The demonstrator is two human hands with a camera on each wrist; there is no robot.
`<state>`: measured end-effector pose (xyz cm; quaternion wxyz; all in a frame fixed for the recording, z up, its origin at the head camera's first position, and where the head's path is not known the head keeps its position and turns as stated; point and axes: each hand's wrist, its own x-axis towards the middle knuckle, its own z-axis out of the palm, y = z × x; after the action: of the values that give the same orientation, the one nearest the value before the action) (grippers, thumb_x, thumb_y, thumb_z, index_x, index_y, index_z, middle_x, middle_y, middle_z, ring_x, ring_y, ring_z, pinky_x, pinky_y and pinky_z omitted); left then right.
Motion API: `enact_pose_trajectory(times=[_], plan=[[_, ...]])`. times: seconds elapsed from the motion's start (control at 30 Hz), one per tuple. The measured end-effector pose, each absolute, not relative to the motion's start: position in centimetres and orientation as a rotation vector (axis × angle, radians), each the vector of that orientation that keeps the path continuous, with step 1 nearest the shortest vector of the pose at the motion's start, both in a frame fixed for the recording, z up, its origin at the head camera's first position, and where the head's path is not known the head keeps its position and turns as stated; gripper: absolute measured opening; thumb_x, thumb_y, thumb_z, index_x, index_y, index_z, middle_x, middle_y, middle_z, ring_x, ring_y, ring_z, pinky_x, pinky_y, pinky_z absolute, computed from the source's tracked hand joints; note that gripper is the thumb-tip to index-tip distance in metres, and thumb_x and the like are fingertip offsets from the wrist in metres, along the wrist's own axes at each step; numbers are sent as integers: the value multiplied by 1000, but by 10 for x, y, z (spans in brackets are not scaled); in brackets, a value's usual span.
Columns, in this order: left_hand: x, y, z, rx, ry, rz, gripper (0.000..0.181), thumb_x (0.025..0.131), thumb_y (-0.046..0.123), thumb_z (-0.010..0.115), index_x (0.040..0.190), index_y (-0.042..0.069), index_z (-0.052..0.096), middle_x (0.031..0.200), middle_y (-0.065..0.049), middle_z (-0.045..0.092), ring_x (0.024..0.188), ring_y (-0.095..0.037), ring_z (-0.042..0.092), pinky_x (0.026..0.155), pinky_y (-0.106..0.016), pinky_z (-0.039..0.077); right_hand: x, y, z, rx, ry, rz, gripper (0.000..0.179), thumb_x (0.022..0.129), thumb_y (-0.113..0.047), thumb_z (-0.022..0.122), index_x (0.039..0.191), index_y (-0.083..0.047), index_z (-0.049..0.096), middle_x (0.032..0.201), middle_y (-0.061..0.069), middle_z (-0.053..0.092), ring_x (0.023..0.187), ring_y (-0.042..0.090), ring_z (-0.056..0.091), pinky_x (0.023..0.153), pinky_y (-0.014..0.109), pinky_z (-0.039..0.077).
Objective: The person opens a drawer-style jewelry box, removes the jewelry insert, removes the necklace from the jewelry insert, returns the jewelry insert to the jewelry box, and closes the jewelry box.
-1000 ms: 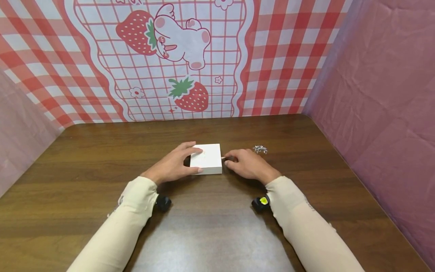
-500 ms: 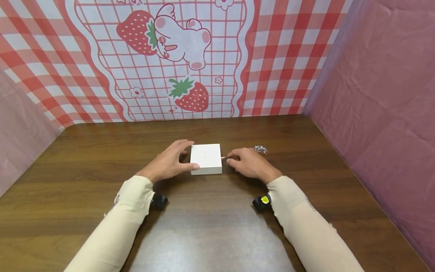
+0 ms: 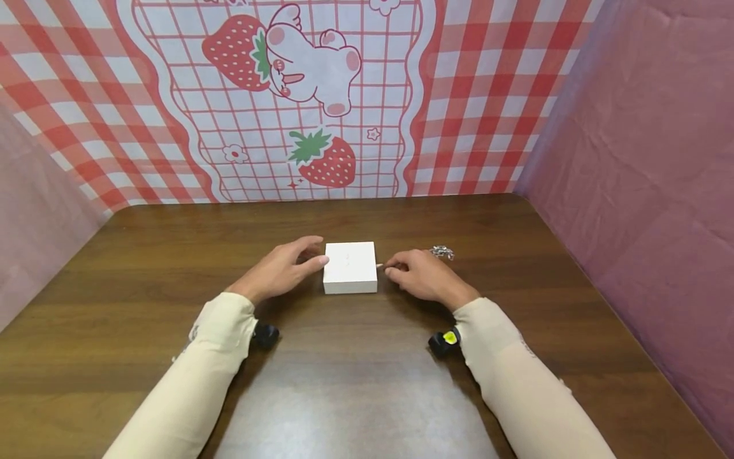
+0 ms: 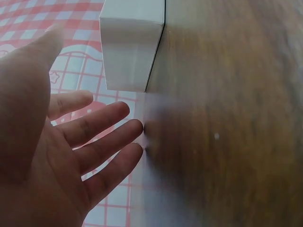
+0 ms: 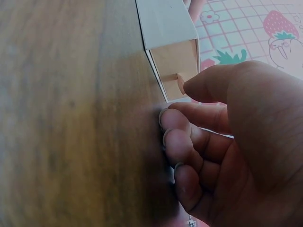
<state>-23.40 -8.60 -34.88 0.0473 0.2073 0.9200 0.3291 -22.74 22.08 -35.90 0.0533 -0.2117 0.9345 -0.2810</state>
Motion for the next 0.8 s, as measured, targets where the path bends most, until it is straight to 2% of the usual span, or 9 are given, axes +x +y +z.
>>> enact_pose_trajectory(times=[0.13,0.47,0.8], plan=[[-235,-86,-349,631,2820,1016,66,99,59,51,149,16,47,132,-3,63,124,-20,56,105,-45,42,-227,221,-358,-648,2830,-867,27,100,-24,61,118,-7,72,81,-2,67,71,14,61,68,34,49],[-237,-88,-351,694,2852,1043,57,104,55,43,140,13,58,138,-5,59,129,-23,52,108,-45,40,-227,223,-359,-647,2824,-887,25,99,-22,62,116,-7,72,76,-2,66,69,14,61,65,34,50],[-238,-91,-352,730,2909,954,43,105,33,52,138,7,60,137,-10,59,133,-30,48,112,-49,34,-228,223,-359,-629,2805,-930,24,100,-23,61,115,-8,72,75,-1,65,68,15,60,64,34,50]])
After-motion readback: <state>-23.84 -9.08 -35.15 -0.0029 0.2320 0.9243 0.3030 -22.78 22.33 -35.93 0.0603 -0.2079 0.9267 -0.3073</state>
